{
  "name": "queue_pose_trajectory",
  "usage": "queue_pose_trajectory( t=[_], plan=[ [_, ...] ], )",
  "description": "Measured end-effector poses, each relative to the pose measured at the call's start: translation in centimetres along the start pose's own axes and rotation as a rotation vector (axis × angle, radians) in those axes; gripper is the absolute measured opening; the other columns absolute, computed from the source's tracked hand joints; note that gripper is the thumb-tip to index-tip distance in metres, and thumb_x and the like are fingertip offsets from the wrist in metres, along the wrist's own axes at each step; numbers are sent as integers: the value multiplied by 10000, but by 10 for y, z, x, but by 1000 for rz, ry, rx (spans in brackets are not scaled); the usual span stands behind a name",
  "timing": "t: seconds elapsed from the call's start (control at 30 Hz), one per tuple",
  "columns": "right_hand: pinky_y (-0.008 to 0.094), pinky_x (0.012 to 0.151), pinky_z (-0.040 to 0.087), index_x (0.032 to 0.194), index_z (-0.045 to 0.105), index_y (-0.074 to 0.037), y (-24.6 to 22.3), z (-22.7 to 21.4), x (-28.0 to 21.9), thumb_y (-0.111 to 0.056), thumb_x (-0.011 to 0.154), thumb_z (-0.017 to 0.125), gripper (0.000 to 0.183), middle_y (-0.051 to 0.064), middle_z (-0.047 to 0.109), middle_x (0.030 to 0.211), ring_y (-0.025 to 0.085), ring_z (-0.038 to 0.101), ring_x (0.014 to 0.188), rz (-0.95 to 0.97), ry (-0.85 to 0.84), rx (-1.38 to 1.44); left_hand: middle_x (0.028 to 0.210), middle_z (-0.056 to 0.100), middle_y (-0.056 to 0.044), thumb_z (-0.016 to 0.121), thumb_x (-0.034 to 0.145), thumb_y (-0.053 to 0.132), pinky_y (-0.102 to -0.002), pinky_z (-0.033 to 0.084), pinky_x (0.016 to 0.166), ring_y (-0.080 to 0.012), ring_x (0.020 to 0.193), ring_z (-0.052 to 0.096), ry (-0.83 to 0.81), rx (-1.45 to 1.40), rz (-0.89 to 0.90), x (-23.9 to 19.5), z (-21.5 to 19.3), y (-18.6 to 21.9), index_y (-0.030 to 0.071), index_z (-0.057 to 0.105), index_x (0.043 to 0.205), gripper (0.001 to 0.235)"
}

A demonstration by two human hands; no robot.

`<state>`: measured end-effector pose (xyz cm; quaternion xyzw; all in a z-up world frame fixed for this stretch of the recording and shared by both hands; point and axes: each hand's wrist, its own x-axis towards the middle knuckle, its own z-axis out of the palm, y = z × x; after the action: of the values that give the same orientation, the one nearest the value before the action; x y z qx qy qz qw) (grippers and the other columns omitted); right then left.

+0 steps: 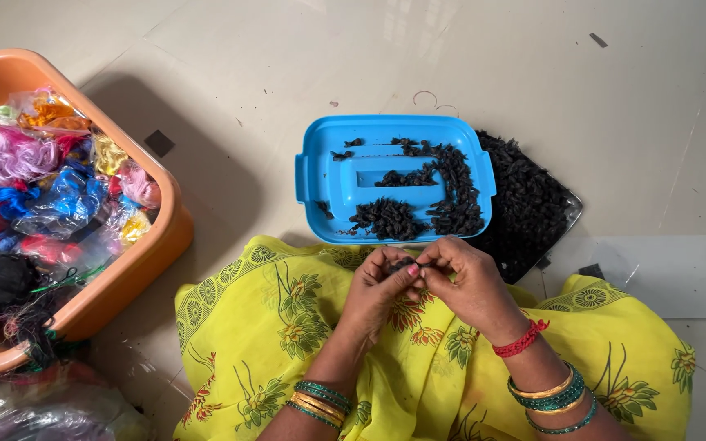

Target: The person sits on the floor with a blue tray on their lap and pinches and folds small black fabric pieces one at a time, shaping them into flower-like components and placing them back on the tray. A metal bowl and a tray of black fabric pieces sit nearby, and a bin of colorful fabric is beside them.

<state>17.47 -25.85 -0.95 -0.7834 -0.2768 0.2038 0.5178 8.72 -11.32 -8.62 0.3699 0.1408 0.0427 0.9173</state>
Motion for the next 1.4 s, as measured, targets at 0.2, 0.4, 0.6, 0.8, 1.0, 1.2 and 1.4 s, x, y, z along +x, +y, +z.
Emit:
queue_pose_trajectory(
  t=[0.2,0.4,0.6,0.8,1.0,1.2,1.4],
  plan=[
    [243,683,590,891,617,13,4,4,-1,77,868,700,108,38,662,876,71,653,803,-88,2,109,900,712,-87,666,951,16,-288,592,687,-160,756,700,104,-118,31,-3,9,3,50,593,1017,105],
    [230,695,620,851,564,10,-19,13,0,91,829,708,167,26,650,863,78,690,796,-252,33,78,922,690,-59,653,979,-35,-273,563,727,-130,806,673,190,-176,161,-5,12,1,39,588,1033,112],
    [250,730,538,872,569,-25,3,7,-18,134,852,683,197,39,638,864,91,625,796,-315,87,156,854,647,-92,642,1055,-3,-308,553,621,-180,708,641,286,-323,703,15,-42,31,93,540,1062,140],
    [308,781,604,1040,623,-16,4,-6,-8,126,920,638,186,65,670,996,155,708,916,-175,69,616,1024,713,-159,549,961,45,-259,504,535,-198,752,679,67,-283,321,-14,-6,61,57,566,1072,113],
    [351,848,633,1134,630,5,11,2,-5,98,978,617,182,130,733,1044,196,741,955,-153,60,661,1011,699,-146,546,1007,63,-237,487,552,-142,758,653,22,-195,152,-8,-7,47,17,584,1153,158],
    [338,863,631,1142,630,5,12,5,-6,89,982,614,182,106,720,1062,175,736,971,-173,28,636,1020,703,-126,563,1029,93,-235,486,590,-123,779,645,7,-110,92,-10,-2,48,13,605,1211,203],
    [324,857,633,1137,635,1,14,0,-4,71,984,630,168,97,717,1058,161,736,949,-185,85,535,1057,710,-132,545,1064,135,-240,494,631,-130,800,652,2,-75,61,-7,-5,39,5,618,1197,200]
  ],
)
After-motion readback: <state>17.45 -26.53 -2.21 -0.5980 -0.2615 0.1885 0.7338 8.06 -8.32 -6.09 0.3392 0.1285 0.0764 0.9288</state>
